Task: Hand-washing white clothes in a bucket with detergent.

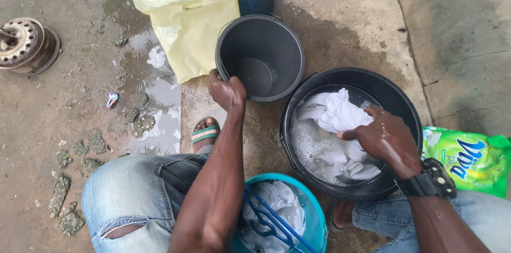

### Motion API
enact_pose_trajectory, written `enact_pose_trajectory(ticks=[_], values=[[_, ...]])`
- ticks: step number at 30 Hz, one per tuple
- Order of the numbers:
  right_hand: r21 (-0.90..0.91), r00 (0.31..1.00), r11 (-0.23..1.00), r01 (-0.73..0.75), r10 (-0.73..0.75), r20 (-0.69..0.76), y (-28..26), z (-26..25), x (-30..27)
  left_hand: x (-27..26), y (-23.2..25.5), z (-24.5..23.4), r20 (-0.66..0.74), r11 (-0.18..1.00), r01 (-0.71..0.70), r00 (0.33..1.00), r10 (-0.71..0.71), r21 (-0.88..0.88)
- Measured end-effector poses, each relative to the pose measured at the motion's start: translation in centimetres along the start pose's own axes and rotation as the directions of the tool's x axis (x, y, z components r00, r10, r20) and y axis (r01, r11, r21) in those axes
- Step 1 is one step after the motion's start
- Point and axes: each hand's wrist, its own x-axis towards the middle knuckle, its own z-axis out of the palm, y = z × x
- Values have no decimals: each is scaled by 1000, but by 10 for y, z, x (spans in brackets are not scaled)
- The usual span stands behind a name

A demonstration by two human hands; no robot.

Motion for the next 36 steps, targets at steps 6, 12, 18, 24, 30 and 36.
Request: enact_pose_trajectory(ticks=[6, 12, 18, 24, 30, 36], values=[[35, 1000, 999, -5, 5, 7, -2, -4, -9, -1, 70, -55, 25, 977, -162, 986, 167, -140], [32, 1000, 999, 3, -4, 25, 0, -10, -15, -16, 141, -98, -32, 896, -340, 938, 345, -287], [109, 999, 994, -14, 8, 54, 1, -14, -17, -19, 158, -109, -98, 789, -469, 876, 472, -397], [134, 999, 991, -6, -1, 53, 2, -16, -21, -25, 170, -117, -43, 802, -330, 933, 357, -499], [136, 1000, 991, 20, -20, -5, -4, -27, -24, -2, 114, -83, -141, 847, -424, 906, 400, -320], [729, 946, 608, 314, -263, -189, 2, -28, -29, -5, 56, -60, 0, 993, -66, 998, 66, -94]])
